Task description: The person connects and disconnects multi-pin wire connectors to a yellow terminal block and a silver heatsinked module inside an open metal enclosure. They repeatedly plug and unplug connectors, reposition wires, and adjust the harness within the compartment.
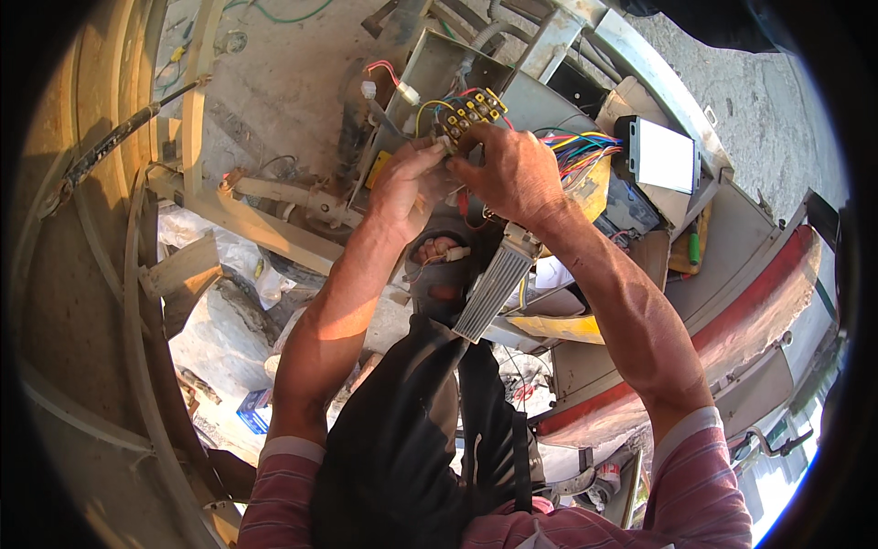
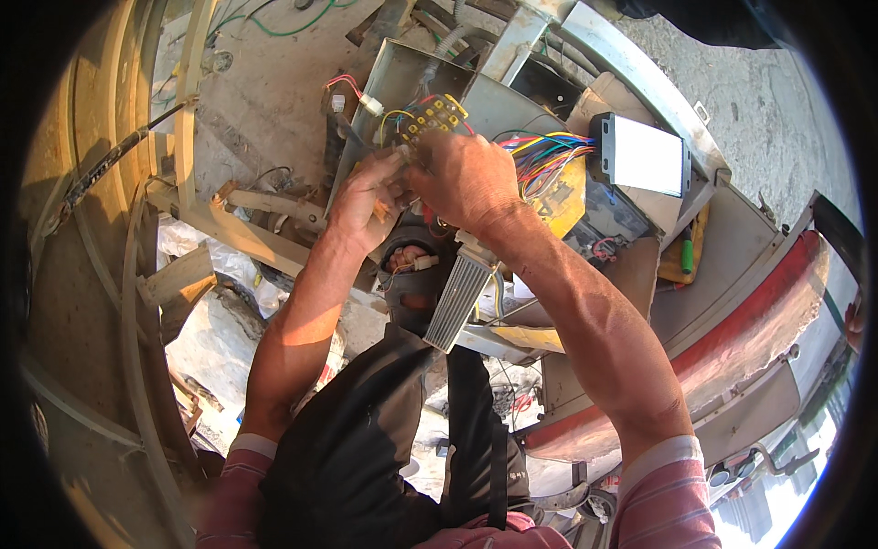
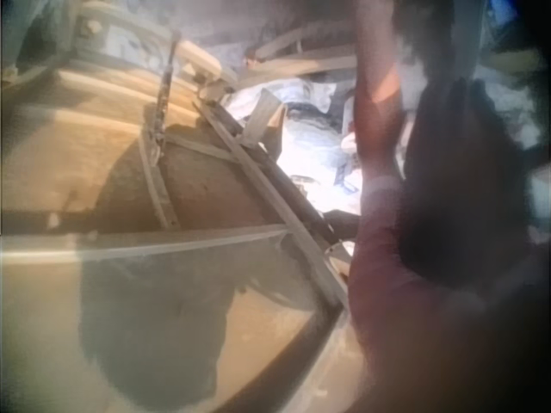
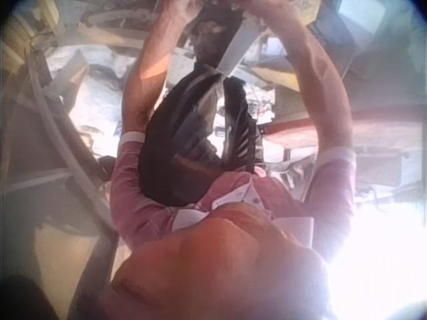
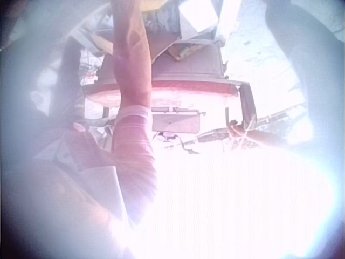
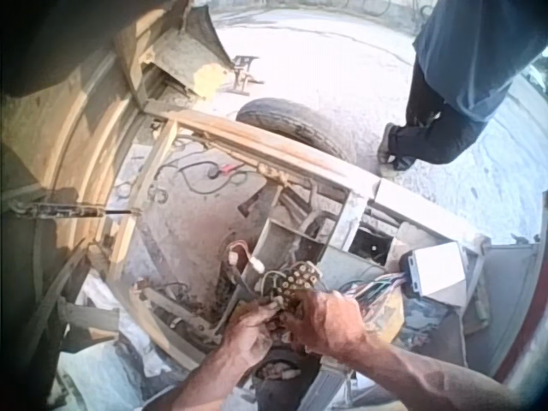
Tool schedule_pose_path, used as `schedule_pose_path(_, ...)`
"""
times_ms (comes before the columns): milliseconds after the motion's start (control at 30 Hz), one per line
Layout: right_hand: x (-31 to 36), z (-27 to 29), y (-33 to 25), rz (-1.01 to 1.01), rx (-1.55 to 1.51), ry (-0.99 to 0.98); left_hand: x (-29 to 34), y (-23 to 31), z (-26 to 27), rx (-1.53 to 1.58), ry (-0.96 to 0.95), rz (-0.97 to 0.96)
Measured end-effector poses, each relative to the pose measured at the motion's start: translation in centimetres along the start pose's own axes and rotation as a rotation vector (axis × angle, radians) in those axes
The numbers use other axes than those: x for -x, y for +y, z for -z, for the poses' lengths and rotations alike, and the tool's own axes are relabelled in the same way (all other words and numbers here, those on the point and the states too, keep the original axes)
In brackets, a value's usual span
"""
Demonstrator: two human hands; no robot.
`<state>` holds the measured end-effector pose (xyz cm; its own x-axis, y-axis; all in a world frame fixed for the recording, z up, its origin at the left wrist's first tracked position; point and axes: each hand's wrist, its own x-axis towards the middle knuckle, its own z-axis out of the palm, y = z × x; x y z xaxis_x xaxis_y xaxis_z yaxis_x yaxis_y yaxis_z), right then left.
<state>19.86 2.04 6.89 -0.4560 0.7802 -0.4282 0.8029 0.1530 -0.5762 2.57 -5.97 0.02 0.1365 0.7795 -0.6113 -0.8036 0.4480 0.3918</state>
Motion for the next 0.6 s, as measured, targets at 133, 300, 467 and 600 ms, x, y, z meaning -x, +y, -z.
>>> schedule_pose_path(133,-0.3,-0.9,0.2,0.045,-0.054,0.058,0.3,0.1,-0.3,-0.056,0.086,-0.004)
schedule_pose_path(300,0.4,-1.1,1.8,0.268,-0.337,0.148,-0.1,0.1,-0.6,-0.105,0.093,-0.007)
schedule_pose_path(467,2.3,0.0,4.3,0.212,-0.598,-0.042,0.1,0.4,0.1,-0.093,0.003,0.035)
schedule_pose_path(600,3.3,0.3,5.5,0.222,-0.722,-0.002,0.1,0.0,0.2,-0.256,0.269,-0.006)
